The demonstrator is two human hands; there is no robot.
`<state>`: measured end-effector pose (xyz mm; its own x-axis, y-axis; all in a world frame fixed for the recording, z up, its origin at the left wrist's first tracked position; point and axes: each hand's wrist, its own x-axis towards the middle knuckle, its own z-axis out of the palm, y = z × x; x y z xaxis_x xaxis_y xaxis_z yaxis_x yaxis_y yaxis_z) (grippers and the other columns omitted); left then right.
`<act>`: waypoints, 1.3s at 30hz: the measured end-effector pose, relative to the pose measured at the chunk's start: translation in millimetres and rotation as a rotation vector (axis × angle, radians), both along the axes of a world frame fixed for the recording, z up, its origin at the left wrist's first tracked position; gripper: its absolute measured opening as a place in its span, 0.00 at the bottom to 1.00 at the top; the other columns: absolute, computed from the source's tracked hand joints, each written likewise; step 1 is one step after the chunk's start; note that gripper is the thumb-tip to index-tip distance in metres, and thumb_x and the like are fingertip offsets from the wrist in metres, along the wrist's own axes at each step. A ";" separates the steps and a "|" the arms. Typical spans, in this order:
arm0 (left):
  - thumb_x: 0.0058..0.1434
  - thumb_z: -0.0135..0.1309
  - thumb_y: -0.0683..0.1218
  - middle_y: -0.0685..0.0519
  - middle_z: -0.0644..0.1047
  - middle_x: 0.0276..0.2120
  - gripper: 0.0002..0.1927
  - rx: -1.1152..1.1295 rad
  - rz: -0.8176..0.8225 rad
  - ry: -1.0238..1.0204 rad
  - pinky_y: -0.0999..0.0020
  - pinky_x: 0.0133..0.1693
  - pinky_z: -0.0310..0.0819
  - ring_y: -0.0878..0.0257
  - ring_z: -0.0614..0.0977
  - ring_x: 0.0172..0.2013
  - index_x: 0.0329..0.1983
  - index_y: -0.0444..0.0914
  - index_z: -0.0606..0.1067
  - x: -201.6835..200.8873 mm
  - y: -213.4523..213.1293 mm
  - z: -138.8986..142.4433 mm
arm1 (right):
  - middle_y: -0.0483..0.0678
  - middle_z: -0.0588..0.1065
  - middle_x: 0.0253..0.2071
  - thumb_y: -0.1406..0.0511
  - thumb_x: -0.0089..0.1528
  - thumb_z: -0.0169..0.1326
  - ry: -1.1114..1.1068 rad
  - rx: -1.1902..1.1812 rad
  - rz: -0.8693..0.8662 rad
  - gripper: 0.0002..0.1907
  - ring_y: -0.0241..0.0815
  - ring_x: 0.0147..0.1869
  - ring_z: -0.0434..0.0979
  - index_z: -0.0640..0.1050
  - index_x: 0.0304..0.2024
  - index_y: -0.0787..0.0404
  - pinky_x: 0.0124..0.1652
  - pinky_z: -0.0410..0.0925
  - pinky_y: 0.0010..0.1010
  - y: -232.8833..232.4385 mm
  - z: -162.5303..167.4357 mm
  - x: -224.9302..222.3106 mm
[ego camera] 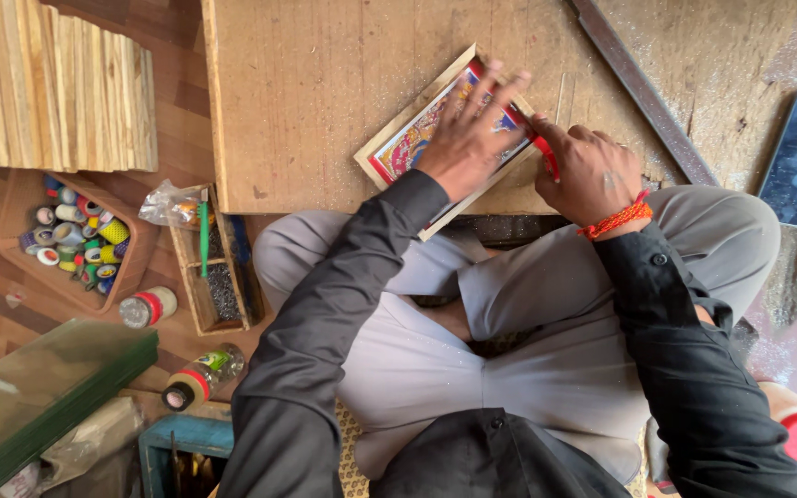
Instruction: The person sits cross-legged and repeatedly applies glue to the edges of small wooden picture frames containing printed images. They press the edges to secure the print and stack the finished frames on the table.
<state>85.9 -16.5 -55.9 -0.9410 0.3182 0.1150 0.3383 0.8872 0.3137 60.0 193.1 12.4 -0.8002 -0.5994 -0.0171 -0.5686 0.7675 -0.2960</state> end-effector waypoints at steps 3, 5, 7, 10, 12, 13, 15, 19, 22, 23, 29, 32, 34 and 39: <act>0.58 0.55 0.36 0.51 0.52 0.77 0.25 0.016 -0.065 0.069 0.39 0.75 0.34 0.45 0.45 0.77 0.53 0.56 0.83 0.6 3.4 -2.4 | 0.51 0.77 0.34 0.61 0.59 0.55 0.010 -0.012 0.014 0.29 0.56 0.40 0.80 0.77 0.65 0.48 0.36 0.71 0.46 0.6 0.5 -0.1; 0.57 0.54 0.34 0.51 0.52 0.77 0.30 0.023 -0.093 0.134 0.39 0.74 0.33 0.45 0.45 0.77 0.54 0.61 0.83 -3.8 -0.7 -6.2 | 0.51 0.77 0.34 0.60 0.60 0.55 0.015 0.004 0.000 0.28 0.56 0.40 0.80 0.77 0.65 0.48 0.37 0.71 0.46 2.1 1.0 0.9; 0.56 0.55 0.34 0.52 0.52 0.78 0.32 0.009 -0.113 0.148 0.39 0.74 0.32 0.46 0.45 0.77 0.55 0.62 0.83 -8.7 -12.0 -9.5 | 0.51 0.77 0.35 0.60 0.61 0.55 0.028 0.023 -0.008 0.28 0.55 0.41 0.80 0.77 0.65 0.47 0.37 0.71 0.46 0.9 0.2 1.1; 0.61 0.55 0.37 0.52 0.54 0.76 0.24 -0.010 -0.049 0.067 0.36 0.75 0.30 0.46 0.45 0.77 0.51 0.59 0.83 -27.9 -31.0 -12.3 | 0.50 0.78 0.35 0.60 0.60 0.56 0.053 0.021 -0.023 0.29 0.54 0.41 0.80 0.77 0.65 0.47 0.35 0.71 0.45 1.2 -1.3 2.9; 0.62 0.56 0.38 0.48 0.55 0.77 0.20 -0.006 0.078 0.144 0.36 0.74 0.28 0.44 0.45 0.77 0.50 0.56 0.84 -34.5 -50.9 -12.6 | 0.50 0.78 0.35 0.60 0.63 0.55 0.057 0.043 -0.039 0.26 0.53 0.41 0.80 0.77 0.66 0.46 0.35 0.71 0.45 1.3 -2.7 3.5; 0.63 0.56 0.39 0.47 0.56 0.77 0.18 -0.007 0.140 0.182 0.36 0.73 0.27 0.43 0.44 0.76 0.49 0.54 0.84 -37.4 -54.4 -13.3 | 0.49 0.78 0.36 0.61 0.64 0.55 0.059 0.052 -0.048 0.25 0.52 0.41 0.80 0.77 0.66 0.46 0.35 0.71 0.44 1.5 -3.4 3.6; 0.59 0.55 0.38 0.44 0.57 0.75 0.20 -0.073 0.206 0.254 0.36 0.73 0.26 0.43 0.43 0.76 0.50 0.50 0.84 -39.1 -56.1 -14.5 | 0.49 0.78 0.36 0.60 0.62 0.56 0.069 0.046 -0.047 0.27 0.52 0.42 0.80 0.76 0.65 0.46 0.35 0.71 0.44 1.1 -4.7 2.7; 0.56 0.57 0.39 0.40 0.65 0.70 0.12 -0.160 0.307 0.263 0.36 0.72 0.27 0.41 0.50 0.75 0.42 0.42 0.84 -42.4 -38.0 -12.4 | 0.51 0.78 0.37 0.61 0.59 0.56 0.039 0.092 -0.059 0.30 0.53 0.41 0.79 0.75 0.66 0.46 0.33 0.71 0.45 1.5 -7.4 3.5; 0.58 0.59 0.42 0.44 0.73 0.59 0.04 -0.129 0.254 0.200 0.37 0.71 0.41 0.44 0.65 0.68 0.34 0.41 0.83 -63.0 -19.1 -5.1 | 0.50 0.78 0.38 0.63 0.59 0.55 0.134 0.084 -0.050 0.32 0.52 0.44 0.79 0.74 0.68 0.49 0.35 0.72 0.44 0.9 -11.6 8.2; 0.60 0.57 0.38 0.49 0.74 0.55 0.09 0.005 0.142 0.220 0.43 0.68 0.52 0.48 0.70 0.62 0.41 0.43 0.83 -68.9 -3.9 -6.0 | 0.51 0.77 0.37 0.63 0.59 0.55 0.127 0.082 -0.054 0.32 0.52 0.43 0.79 0.74 0.68 0.49 0.34 0.71 0.44 3.4 -12.8 11.3; 0.55 0.63 0.43 0.50 0.71 0.37 0.09 0.139 -0.252 0.234 0.54 0.48 0.71 0.52 0.75 0.44 0.23 0.40 0.75 -111.8 62.7 -11.3 | 0.50 0.77 0.39 0.61 0.59 0.55 0.086 0.133 -0.050 0.25 0.51 0.45 0.78 0.76 0.60 0.51 0.35 0.71 0.46 5.4 -19.2 11.9; 0.46 0.61 0.40 0.51 0.71 0.35 0.08 -0.030 -0.289 0.174 0.56 0.46 0.71 0.54 0.75 0.44 0.21 0.40 0.72 -124.7 55.0 -3.0 | 0.50 0.76 0.38 0.62 0.59 0.56 0.090 0.101 -0.067 0.28 0.51 0.43 0.78 0.75 0.64 0.49 0.34 0.71 0.47 5.1 -15.9 10.9; 0.52 0.60 0.38 0.54 0.71 0.35 0.07 0.018 -0.258 0.237 0.57 0.47 0.72 0.57 0.76 0.44 0.27 0.41 0.72 -121.6 39.6 6.4 | 0.52 0.76 0.36 0.63 0.58 0.56 0.078 0.050 -0.069 0.33 0.53 0.42 0.78 0.73 0.68 0.48 0.32 0.70 0.48 4.7 -12.4 10.2; 0.62 0.60 0.42 0.53 0.75 0.37 0.06 0.395 0.094 0.129 0.59 0.39 0.76 0.56 0.81 0.39 0.40 0.39 0.75 -54.4 1.2 22.8 | 0.53 0.75 0.38 0.63 0.61 0.56 0.033 -0.077 -0.089 0.29 0.55 0.44 0.78 0.74 0.67 0.49 0.35 0.71 0.47 3.9 -8.7 6.7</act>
<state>31.5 -15.3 -33.1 -0.9337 0.1394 0.3297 0.3205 0.7359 0.5965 66.6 197.0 3.7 -0.8496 -0.5247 0.0536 -0.5098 0.7911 -0.3381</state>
